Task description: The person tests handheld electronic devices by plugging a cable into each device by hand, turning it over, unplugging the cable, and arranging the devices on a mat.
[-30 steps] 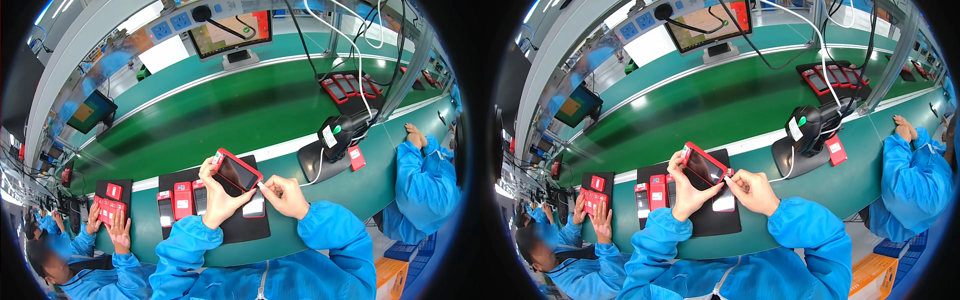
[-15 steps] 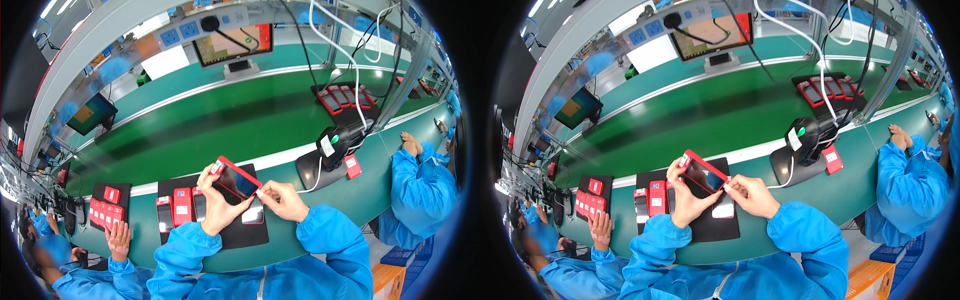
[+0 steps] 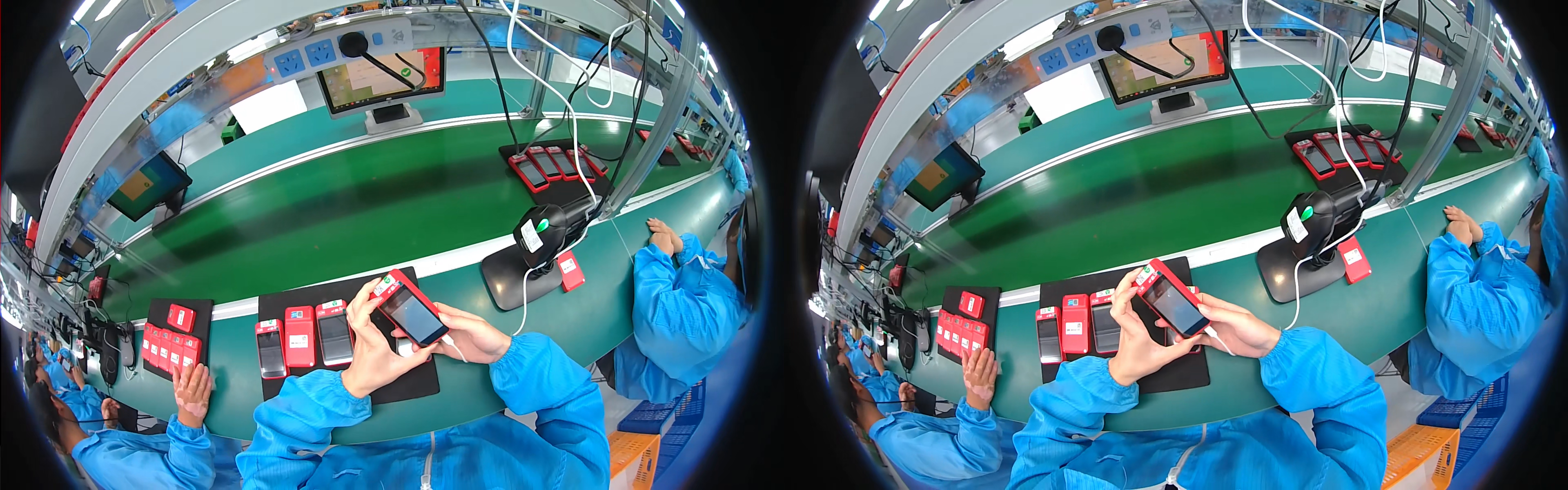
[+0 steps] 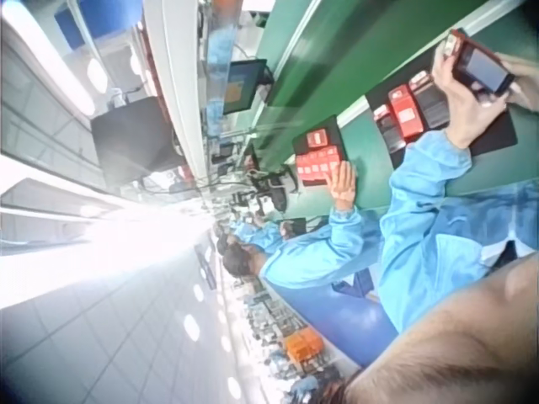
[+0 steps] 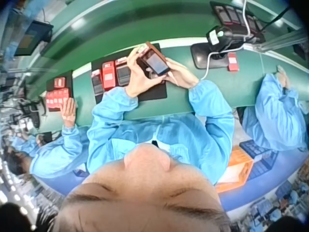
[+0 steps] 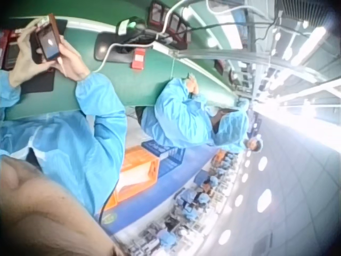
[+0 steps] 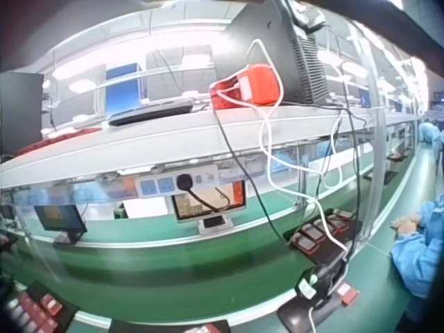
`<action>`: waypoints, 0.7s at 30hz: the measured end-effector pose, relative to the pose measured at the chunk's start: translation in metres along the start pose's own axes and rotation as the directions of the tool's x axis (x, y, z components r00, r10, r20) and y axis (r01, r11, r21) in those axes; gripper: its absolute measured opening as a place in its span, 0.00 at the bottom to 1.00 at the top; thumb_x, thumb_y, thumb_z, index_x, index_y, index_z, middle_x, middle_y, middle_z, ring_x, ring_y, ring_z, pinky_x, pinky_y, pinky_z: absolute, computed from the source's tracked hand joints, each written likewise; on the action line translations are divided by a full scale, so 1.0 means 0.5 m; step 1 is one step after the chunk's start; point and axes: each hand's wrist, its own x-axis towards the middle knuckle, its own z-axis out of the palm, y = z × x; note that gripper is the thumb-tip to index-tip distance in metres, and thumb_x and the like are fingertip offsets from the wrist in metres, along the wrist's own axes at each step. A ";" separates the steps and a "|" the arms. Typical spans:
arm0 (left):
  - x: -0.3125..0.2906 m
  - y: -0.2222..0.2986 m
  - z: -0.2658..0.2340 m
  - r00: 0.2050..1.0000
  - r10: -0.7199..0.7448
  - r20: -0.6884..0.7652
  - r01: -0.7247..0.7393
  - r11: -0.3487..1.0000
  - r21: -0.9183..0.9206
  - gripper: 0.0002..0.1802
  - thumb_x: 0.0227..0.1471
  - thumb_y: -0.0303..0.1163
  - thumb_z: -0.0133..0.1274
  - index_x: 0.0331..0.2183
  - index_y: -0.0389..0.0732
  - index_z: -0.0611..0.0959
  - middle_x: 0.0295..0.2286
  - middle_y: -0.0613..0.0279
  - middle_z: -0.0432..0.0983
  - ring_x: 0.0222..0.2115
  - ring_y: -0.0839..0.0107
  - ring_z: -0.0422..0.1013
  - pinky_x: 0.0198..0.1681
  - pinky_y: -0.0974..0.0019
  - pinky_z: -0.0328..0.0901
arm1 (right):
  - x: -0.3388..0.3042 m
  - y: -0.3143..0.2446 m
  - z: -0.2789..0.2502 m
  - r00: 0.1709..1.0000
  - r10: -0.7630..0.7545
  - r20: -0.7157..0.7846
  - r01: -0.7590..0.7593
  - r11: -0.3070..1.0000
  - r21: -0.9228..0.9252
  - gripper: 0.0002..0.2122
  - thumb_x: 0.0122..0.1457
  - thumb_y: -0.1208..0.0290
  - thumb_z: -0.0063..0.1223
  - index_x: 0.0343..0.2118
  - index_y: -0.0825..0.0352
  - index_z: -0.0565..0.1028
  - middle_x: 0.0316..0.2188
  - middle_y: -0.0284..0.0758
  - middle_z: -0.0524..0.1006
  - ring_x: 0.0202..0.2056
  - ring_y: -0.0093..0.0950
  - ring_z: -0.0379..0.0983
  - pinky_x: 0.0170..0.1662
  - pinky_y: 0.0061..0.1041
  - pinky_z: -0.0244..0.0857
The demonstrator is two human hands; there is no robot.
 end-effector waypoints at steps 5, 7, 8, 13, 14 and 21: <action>-0.005 -0.005 0.009 0.999 0.047 -0.014 -0.047 0.997 -0.067 0.66 0.32 0.38 0.83 0.62 0.36 0.54 0.64 0.29 0.52 0.65 0.37 0.56 0.67 0.40 0.55 | -0.001 0.014 -0.010 0.999 -0.034 0.025 0.032 0.997 0.069 0.28 0.77 0.59 0.40 0.74 0.63 0.55 0.66 0.45 0.69 0.63 0.34 0.69 0.67 0.37 0.63; -0.007 -0.005 0.012 0.999 0.046 0.010 -0.045 0.994 -0.097 0.68 0.32 0.38 0.83 0.63 0.37 0.52 0.65 0.27 0.49 0.66 0.34 0.55 0.67 0.39 0.55 | -0.014 0.006 -0.005 0.999 -0.042 -0.007 0.042 0.998 0.035 0.25 0.76 0.60 0.42 0.71 0.64 0.59 0.65 0.44 0.70 0.62 0.33 0.69 0.67 0.36 0.62; -0.011 -0.004 0.011 0.999 0.039 0.028 -0.036 0.995 -0.093 0.69 0.32 0.38 0.83 0.63 0.38 0.51 0.66 0.25 0.47 0.67 0.32 0.53 0.67 0.38 0.55 | -0.022 0.002 -0.003 0.998 -0.049 -0.034 0.049 0.999 0.001 0.23 0.76 0.61 0.43 0.68 0.65 0.63 0.64 0.42 0.71 0.62 0.31 0.70 0.67 0.35 0.62; -0.036 -0.013 -0.004 0.992 -0.003 0.128 0.011 0.998 -0.062 0.69 0.33 0.39 0.83 0.64 0.42 0.50 0.68 0.24 0.41 0.68 0.29 0.49 0.68 0.37 0.54 | -0.073 0.015 -0.048 0.907 -0.373 -0.194 0.231 0.828 -0.510 0.11 0.67 0.76 0.60 0.45 0.62 0.67 0.60 0.44 0.74 0.60 0.31 0.70 0.64 0.35 0.64; -0.043 -0.013 -0.005 0.991 -0.002 0.137 0.011 0.997 -0.070 0.69 0.33 0.39 0.83 0.64 0.42 0.50 0.68 0.24 0.41 0.68 0.29 0.49 0.68 0.37 0.54 | -0.087 0.004 -0.046 0.846 -0.467 -0.257 0.190 0.715 -0.673 0.18 0.60 0.80 0.67 0.40 0.60 0.63 0.59 0.45 0.76 0.57 0.30 0.72 0.62 0.34 0.65; -0.056 -0.020 0.012 0.903 -0.010 0.430 0.000 1.000 0.024 0.67 0.42 0.42 0.79 0.67 0.36 0.48 0.68 0.25 0.38 0.70 0.27 0.42 0.71 0.32 0.44 | -0.131 -0.002 -0.104 0.433 -0.899 -0.069 -0.203 -0.023 -0.979 0.24 0.47 0.79 0.72 0.39 0.66 0.63 0.53 0.48 0.78 0.45 0.45 0.74 0.49 0.35 0.72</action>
